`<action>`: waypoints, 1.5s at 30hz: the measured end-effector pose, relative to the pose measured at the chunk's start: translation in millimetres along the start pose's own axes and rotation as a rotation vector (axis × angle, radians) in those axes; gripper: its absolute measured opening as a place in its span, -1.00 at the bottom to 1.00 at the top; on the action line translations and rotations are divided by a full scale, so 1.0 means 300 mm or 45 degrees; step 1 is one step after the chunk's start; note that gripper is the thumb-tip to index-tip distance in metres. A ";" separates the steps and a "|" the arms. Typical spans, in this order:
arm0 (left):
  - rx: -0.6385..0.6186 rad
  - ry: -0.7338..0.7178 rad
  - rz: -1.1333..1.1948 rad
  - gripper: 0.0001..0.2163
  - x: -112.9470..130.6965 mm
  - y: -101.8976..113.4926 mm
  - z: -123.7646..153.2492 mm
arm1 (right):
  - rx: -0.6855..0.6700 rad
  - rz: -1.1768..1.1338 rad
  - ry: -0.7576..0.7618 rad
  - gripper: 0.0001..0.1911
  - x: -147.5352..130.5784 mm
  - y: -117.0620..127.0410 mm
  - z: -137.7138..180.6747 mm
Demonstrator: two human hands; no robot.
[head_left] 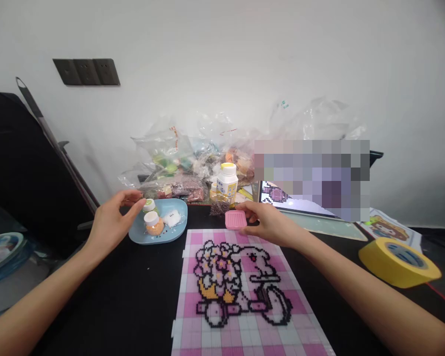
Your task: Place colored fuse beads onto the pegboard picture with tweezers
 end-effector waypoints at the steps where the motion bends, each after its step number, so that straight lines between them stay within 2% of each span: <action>1: -0.028 0.011 -0.005 -0.64 -0.013 -0.006 -0.005 | -0.019 0.007 -0.013 -0.61 0.010 -0.007 -0.003; 6: -0.184 0.072 0.011 -0.48 -0.049 -0.055 -0.020 | -0.090 0.015 -0.051 -0.57 0.043 -0.041 -0.019; 12: -0.229 0.161 0.064 -0.57 -0.088 -0.078 -0.034 | -0.052 0.115 -0.075 -0.53 0.066 -0.031 -0.018; 14: -0.198 0.167 0.135 -0.61 -0.091 -0.076 -0.029 | -0.007 0.182 -0.095 -0.62 0.081 -0.013 -0.014; 17: -0.066 0.168 0.280 -0.65 -0.082 -0.056 -0.011 | 0.095 0.311 -0.133 -0.72 0.115 0.024 -0.007; 20: 0.105 0.158 0.445 -0.66 -0.047 -0.022 0.015 | 0.229 0.463 -0.160 -0.69 0.159 0.057 -0.002; 23: 0.169 0.181 0.612 -0.75 0.011 0.003 0.046 | 0.383 0.633 -0.177 -0.63 0.204 0.077 0.000; 27: 0.073 0.282 0.832 -0.88 0.105 0.002 0.085 | 0.521 0.837 -0.171 -0.44 0.247 0.076 0.000; 29: -0.005 0.388 1.056 -0.85 0.146 -0.017 0.106 | 0.535 0.921 -0.164 -0.37 0.258 0.068 0.003; 32: -0.201 0.472 1.317 -0.80 0.216 -0.062 0.139 | 0.526 1.026 -0.171 -0.38 0.260 0.058 0.016; 35: -0.352 0.494 1.352 -0.68 0.269 -0.104 0.170 | 0.508 1.096 -0.193 -0.46 0.252 0.055 0.031; 39: -0.469 0.662 1.430 -0.67 0.289 -0.168 0.206 | 0.506 1.153 -0.257 -0.53 0.244 0.065 0.044; 42: -0.511 0.798 1.500 -0.71 0.284 -0.204 0.222 | 0.521 1.186 -0.299 -0.46 0.247 0.073 0.043; 45: -0.580 0.858 1.516 -0.76 0.281 -0.223 0.235 | 0.524 1.207 -0.318 -0.41 0.251 0.069 0.041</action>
Point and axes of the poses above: each hand's wrist, its own z-axis away from the middle knuckle, its own y-axis out of the back of the hand, x = y × z, the point moved 6 cm from there along -z, towards the middle knuckle, and after that the axes turned 13 degrees about z, right-handed, at the moved point
